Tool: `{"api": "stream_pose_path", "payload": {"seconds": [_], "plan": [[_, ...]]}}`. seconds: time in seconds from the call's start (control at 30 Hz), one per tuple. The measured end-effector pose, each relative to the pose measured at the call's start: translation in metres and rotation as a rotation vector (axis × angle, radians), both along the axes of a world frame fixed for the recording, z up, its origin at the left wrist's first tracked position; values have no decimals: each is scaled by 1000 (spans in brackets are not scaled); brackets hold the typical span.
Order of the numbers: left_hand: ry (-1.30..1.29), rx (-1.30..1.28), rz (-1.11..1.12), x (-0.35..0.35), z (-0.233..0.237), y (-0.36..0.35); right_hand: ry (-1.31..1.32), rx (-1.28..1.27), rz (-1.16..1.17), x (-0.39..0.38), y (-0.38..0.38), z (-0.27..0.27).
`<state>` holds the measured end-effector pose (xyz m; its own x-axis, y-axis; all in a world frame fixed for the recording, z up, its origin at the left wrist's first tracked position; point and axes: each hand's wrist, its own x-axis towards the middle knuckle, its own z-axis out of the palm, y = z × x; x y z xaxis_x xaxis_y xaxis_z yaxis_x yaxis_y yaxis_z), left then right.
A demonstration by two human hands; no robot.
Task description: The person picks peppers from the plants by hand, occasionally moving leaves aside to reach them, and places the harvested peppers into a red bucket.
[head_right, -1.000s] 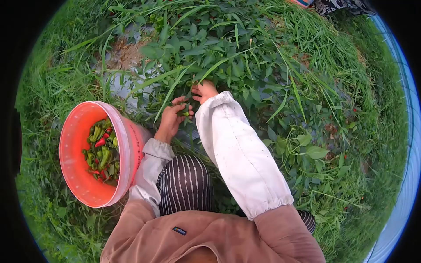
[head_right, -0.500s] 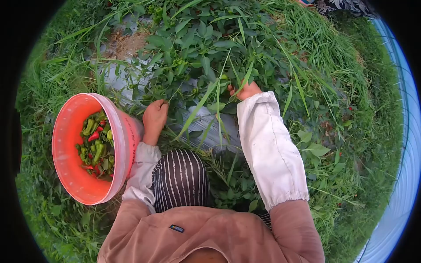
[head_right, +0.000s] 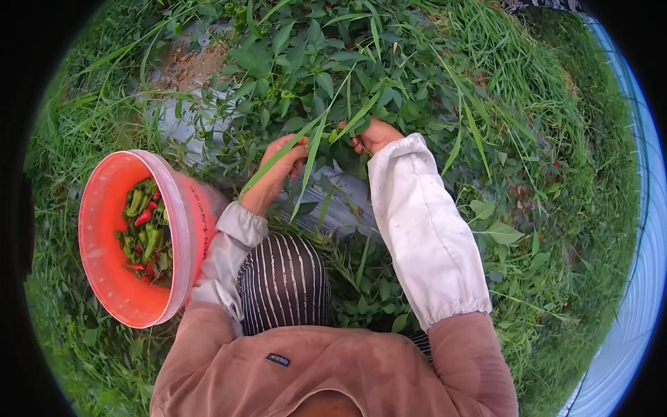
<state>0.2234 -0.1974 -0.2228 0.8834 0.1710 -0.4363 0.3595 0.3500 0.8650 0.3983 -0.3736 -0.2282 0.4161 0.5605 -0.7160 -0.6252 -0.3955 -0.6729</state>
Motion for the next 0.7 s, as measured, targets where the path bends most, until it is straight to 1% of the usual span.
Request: {"api": "stream_pose_path", "payload": {"seconds": [0.03, 0.07, 0.1, 0.13, 0.2, 0.23, 0.3, 0.33, 0.37, 0.43, 0.47, 0.5, 0.57, 0.6, 0.63, 0.7], "plan": [[-3, -2, 2, 20, -19, -6, -18, -18, -11, -3, 3, 0], [-172, 293, -2, 42, -40, -14, -8, 9, 11, -8, 6, 10], [-338, 585, -5, 53, -51, -21, -10, 3, 9, -9, 8, 10], [-338, 577, -4, 56, -47, -25, 0, 11, -6, -9, 8, 9], [-251, 499, -210, 61, -26, -25, 9, 23, -53, -8, 8, 9], [-250, 495, -209, 59, -21, -25, 10, 19, -53, -11, 8, 8], [123, 173, -271, 46, -15, -26, -253, -134, 53, -18, 13, 2], [128, 173, -265, 38, -13, -26, -250, -88, -1, -22, 16, 0], [123, 67, -287, 30, -10, -26, -246, -86, 4, -24, 17, -1], [107, -142, -332, 14, -3, -23, -271, -84, -188, -26, 19, 0], [110, -230, -364, 3, 2, -22, -195, -70, -267, -18, 13, 0], [112, -228, -358, -8, -4, -22, -139, -31, -379, -12, 5, -1], [52, -372, -184, -28, -26, -20, -216, -29, -290, 5, -14, -12], [24, -387, -15, -38, -35, -15, -214, -32, -288, 10, -21, -17], [26, -391, -14, -43, -42, -6, -204, -51, -294, 14, -26, -19], [-61, -196, 418, -48, -55, 10, -191, -75, -298, 14, -31, -22]]}}
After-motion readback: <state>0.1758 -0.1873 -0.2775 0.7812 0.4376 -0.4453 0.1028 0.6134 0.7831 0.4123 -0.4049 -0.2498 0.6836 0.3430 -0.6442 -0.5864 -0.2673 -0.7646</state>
